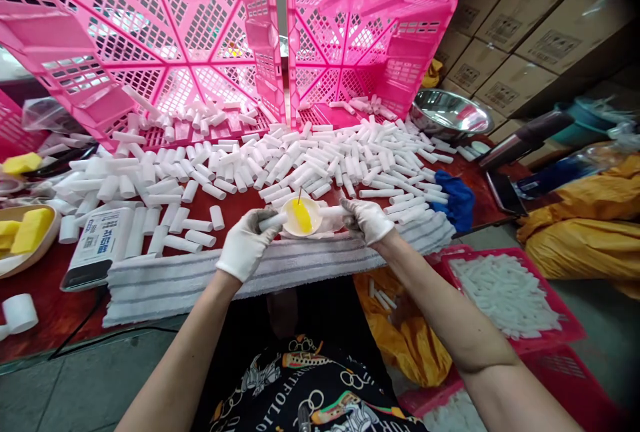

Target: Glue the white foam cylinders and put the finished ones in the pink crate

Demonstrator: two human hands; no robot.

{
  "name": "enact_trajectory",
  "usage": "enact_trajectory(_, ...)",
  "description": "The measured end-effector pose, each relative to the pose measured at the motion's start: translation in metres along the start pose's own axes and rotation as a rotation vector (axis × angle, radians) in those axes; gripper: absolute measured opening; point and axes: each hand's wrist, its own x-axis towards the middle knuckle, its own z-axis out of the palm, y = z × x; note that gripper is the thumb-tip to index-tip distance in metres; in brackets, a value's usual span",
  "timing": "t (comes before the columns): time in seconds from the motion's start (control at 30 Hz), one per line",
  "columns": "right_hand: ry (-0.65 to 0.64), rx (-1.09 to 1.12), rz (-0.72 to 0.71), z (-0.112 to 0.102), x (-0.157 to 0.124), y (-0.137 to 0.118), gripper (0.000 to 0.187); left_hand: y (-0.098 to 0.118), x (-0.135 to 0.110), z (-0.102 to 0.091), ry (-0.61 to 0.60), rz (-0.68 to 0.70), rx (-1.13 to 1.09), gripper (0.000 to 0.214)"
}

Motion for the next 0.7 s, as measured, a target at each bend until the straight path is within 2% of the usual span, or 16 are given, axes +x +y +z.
enact_trajectory(0.07, -0.032, 0.024, -0.006, 0.000, -0.013, -0.002, 0.037, 0.006, -0.005, 0.010, -0.089, -0.041, -0.073, 0.041)
enact_trajectory(0.17, -0.032, -0.039, -0.033, 0.006, -0.028, -0.006, 0.036, 0.015, -0.012, 0.023, -0.151, -0.061, -0.090, 0.042)
enact_trajectory(0.3, 0.000, -0.259, -0.124, 0.017, -0.038, -0.007, 0.036, 0.023, -0.019, 0.029, -0.189, -0.057, -0.004, 0.042)
enact_trajectory(0.33, 0.025, -0.344, -0.204, 0.019, -0.040, -0.005, 0.036, 0.025, -0.020, 0.029, -0.213, -0.076, 0.022, 0.041)
enact_trajectory(0.43, 0.124, -0.661, -0.612, 0.021, -0.044, 0.007, 0.039, 0.024, -0.024, 0.035, -0.247, -0.155, 0.101, 0.040)
enact_trajectory(0.5, 0.186, -0.831, -0.842, 0.020, -0.044, 0.016, 0.045, 0.023, -0.026, 0.043, -0.198, -0.172, 0.206, 0.047)
enact_trajectory(0.57, 0.261, -0.952, -0.957, 0.020, -0.042, 0.022, 0.048, 0.021, -0.028, 0.054, -0.103, -0.146, 0.352, 0.050)
enact_trajectory(0.63, 0.353, -1.026, -0.966, 0.023, -0.040, 0.025, 0.049, 0.020, -0.031, 0.066, 0.020, -0.084, 0.465, 0.048)
enact_trajectory(0.7, 0.393, -1.013, -0.875, 0.025, -0.038, 0.026, 0.050, 0.019, -0.036, 0.079, 0.115, -0.012, 0.513, 0.045)
